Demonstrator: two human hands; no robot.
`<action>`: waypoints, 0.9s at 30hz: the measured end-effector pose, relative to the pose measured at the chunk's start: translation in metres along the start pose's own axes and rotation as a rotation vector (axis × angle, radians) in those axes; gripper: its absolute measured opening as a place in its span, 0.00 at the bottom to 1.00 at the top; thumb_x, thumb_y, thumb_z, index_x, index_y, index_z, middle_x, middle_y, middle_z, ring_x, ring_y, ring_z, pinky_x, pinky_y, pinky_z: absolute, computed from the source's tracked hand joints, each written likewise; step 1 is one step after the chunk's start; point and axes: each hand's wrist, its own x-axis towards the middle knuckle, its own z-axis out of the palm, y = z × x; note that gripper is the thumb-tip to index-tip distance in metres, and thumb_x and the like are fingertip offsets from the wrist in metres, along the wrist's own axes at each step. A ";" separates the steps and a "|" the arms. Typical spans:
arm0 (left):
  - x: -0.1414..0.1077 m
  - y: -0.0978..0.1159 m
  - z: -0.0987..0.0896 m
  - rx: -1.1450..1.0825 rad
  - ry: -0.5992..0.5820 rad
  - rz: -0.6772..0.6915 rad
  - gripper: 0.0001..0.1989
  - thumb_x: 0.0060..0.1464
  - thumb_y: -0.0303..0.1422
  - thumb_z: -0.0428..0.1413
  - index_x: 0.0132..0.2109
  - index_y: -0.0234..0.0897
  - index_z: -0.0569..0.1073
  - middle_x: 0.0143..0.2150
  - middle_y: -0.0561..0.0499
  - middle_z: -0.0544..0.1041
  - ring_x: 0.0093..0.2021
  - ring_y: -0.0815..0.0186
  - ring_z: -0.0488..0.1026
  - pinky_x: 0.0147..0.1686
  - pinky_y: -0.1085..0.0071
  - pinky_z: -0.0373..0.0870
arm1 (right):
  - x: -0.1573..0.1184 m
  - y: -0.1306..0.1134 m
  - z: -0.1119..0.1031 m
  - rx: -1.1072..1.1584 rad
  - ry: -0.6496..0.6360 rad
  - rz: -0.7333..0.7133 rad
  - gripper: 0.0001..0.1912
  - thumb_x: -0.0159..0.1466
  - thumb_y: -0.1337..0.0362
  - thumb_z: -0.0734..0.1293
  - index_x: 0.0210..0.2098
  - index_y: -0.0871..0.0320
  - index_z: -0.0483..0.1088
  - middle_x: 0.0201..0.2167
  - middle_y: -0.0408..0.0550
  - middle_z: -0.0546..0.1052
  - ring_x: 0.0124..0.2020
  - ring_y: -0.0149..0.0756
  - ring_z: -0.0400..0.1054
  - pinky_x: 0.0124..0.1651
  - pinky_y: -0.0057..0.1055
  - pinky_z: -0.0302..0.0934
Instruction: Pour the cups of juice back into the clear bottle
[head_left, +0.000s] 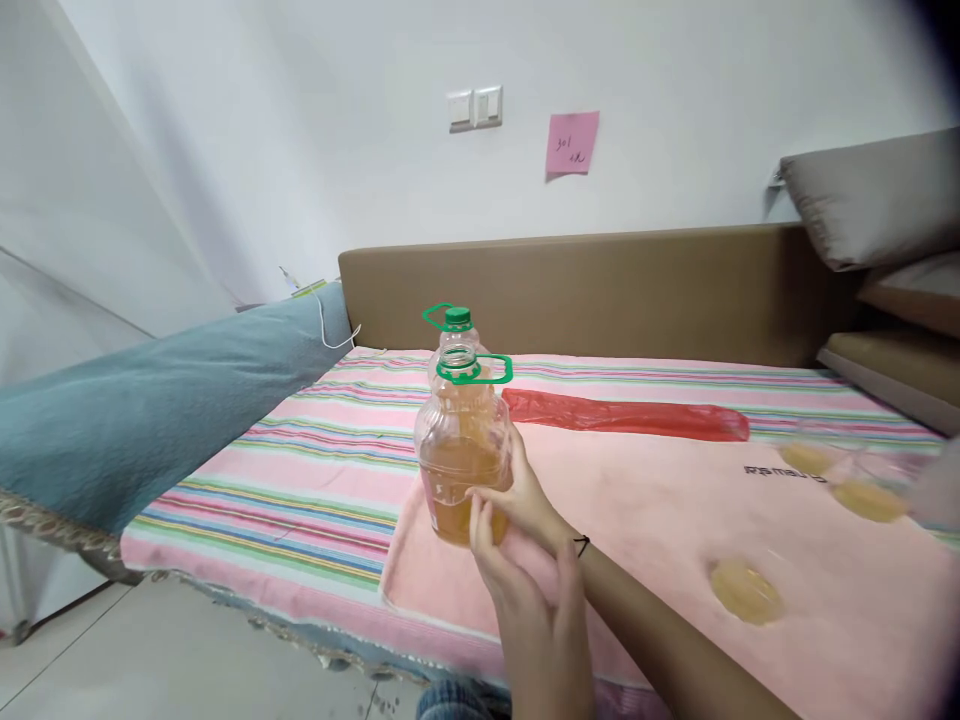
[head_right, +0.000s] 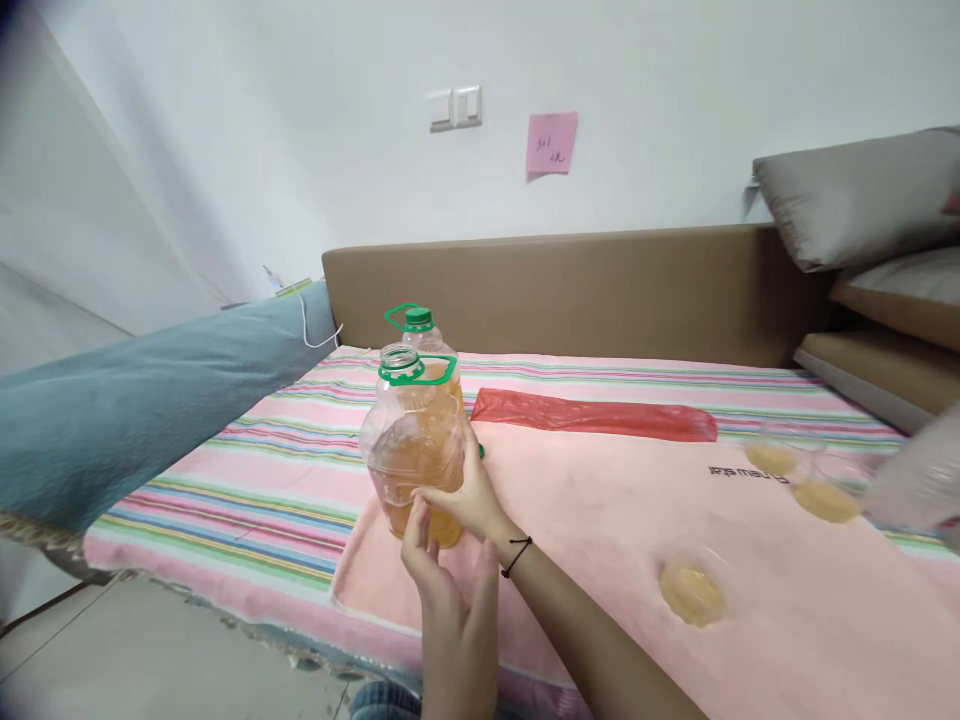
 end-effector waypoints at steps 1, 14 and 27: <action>0.001 0.000 0.000 -0.011 -0.001 -0.002 0.34 0.62 0.39 0.49 0.68 0.34 0.44 0.72 0.33 0.45 0.73 0.51 0.43 0.70 0.47 0.46 | -0.001 -0.002 -0.002 -0.006 -0.018 0.002 0.55 0.51 0.59 0.77 0.70 0.46 0.43 0.69 0.52 0.57 0.70 0.44 0.50 0.70 0.50 0.46; -0.006 0.006 0.023 -0.130 -0.269 0.083 0.29 0.61 0.39 0.53 0.64 0.41 0.50 0.68 0.36 0.58 0.63 0.55 0.65 0.63 0.51 0.60 | -0.113 -0.078 -0.156 -0.328 0.462 -0.072 0.34 0.59 0.52 0.71 0.62 0.50 0.59 0.66 0.57 0.63 0.69 0.45 0.55 0.69 0.55 0.48; -0.056 0.002 0.098 -0.082 -0.767 -0.041 0.36 0.49 0.24 0.54 0.64 0.34 0.53 0.61 0.30 0.69 0.62 0.54 0.68 0.61 0.55 0.62 | -0.209 -0.024 -0.247 -0.281 0.664 0.173 0.33 0.49 0.52 0.76 0.52 0.52 0.67 0.52 0.58 0.76 0.54 0.50 0.72 0.59 0.57 0.62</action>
